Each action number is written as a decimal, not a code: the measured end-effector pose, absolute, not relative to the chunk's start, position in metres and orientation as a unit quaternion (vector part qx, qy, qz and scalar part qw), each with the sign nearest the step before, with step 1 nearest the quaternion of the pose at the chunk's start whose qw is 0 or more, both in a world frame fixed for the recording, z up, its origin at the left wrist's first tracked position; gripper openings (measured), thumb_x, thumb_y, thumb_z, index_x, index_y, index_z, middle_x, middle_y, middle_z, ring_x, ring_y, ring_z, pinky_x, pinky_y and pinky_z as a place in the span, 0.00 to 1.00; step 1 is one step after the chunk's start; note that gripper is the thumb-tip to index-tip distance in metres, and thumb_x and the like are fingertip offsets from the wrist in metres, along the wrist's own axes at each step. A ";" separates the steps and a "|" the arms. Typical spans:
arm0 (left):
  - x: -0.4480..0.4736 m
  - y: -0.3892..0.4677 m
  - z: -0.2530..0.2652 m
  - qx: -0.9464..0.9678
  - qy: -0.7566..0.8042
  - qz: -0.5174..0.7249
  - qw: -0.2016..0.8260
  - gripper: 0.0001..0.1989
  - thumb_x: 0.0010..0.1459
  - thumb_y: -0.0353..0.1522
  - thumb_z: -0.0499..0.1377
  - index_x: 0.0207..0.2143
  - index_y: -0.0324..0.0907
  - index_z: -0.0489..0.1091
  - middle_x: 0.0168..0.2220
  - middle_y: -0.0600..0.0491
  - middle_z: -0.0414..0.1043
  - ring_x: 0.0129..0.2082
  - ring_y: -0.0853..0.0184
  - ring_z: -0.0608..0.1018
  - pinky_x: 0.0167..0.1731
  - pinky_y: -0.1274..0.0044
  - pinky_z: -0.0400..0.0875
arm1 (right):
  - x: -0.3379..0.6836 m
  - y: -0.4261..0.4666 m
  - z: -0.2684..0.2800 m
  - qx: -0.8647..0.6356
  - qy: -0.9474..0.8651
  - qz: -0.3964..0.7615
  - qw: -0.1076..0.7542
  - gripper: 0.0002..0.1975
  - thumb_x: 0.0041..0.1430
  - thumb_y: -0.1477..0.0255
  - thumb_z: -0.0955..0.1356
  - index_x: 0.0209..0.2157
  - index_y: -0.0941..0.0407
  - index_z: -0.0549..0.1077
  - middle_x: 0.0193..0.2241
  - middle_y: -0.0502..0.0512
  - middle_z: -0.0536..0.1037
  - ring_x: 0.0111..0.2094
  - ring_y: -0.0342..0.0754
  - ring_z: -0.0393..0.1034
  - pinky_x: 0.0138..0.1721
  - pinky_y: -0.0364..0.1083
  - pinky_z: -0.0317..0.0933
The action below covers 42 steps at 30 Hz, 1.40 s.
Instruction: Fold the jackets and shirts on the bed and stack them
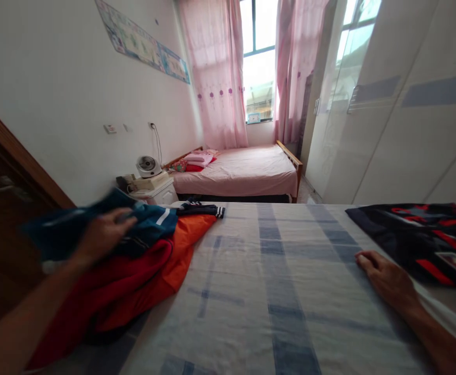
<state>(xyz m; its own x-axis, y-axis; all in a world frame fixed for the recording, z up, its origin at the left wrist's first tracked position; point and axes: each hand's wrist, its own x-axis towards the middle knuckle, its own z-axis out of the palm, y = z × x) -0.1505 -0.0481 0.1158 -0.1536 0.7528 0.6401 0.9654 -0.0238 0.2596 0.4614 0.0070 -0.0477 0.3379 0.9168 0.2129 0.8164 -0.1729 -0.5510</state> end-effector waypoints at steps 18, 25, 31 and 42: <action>-0.061 -0.082 0.092 -0.714 -0.645 -0.081 0.260 0.18 0.61 0.37 0.47 0.47 0.39 0.69 0.45 0.41 0.71 0.44 0.52 0.73 0.41 0.63 0.66 | 0.457 0.004 -0.044 -0.755 -0.576 0.054 0.307 0.18 0.50 0.58 0.59 0.34 0.52 0.73 0.32 0.56 0.79 0.32 0.55 0.72 0.32 0.49 0.61; 0.017 -0.059 0.009 -0.828 -0.509 -0.201 0.122 0.14 0.59 0.36 0.52 0.44 0.43 0.71 0.46 0.47 0.73 0.44 0.59 0.75 0.43 0.68 0.71 | 0.438 -0.003 -0.029 -0.747 -0.587 0.049 0.309 0.13 0.55 0.67 0.59 0.33 0.54 0.74 0.32 0.54 0.79 0.35 0.48 0.73 0.35 0.43 0.61; 0.047 -0.043 -0.040 -0.855 -0.458 -0.233 0.075 0.12 0.58 0.30 0.52 0.42 0.42 0.72 0.44 0.48 0.74 0.43 0.61 0.76 0.41 0.69 0.73 | 0.468 0.012 -0.002 -0.769 -0.568 0.007 0.291 0.13 0.57 0.69 0.59 0.37 0.53 0.73 0.33 0.51 0.78 0.35 0.45 0.72 0.38 0.41 0.61; 0.043 -0.039 -0.045 -0.854 -0.439 -0.271 0.064 0.11 0.58 0.31 0.53 0.42 0.46 0.71 0.43 0.52 0.74 0.41 0.64 0.76 0.41 0.72 0.74 | 0.566 0.041 0.002 -0.836 -0.512 -0.033 0.196 0.17 0.48 0.63 0.68 0.37 0.60 0.72 0.41 0.65 0.75 0.43 0.56 0.70 0.41 0.48 0.60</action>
<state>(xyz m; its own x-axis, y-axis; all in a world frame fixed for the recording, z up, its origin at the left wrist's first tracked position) 0.0429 -0.0389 -0.0448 0.4682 0.7152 0.5188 0.7842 -0.6069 0.1289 0.5657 0.0409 0.0016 0.4742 0.8426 0.2552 0.8683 -0.3997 -0.2938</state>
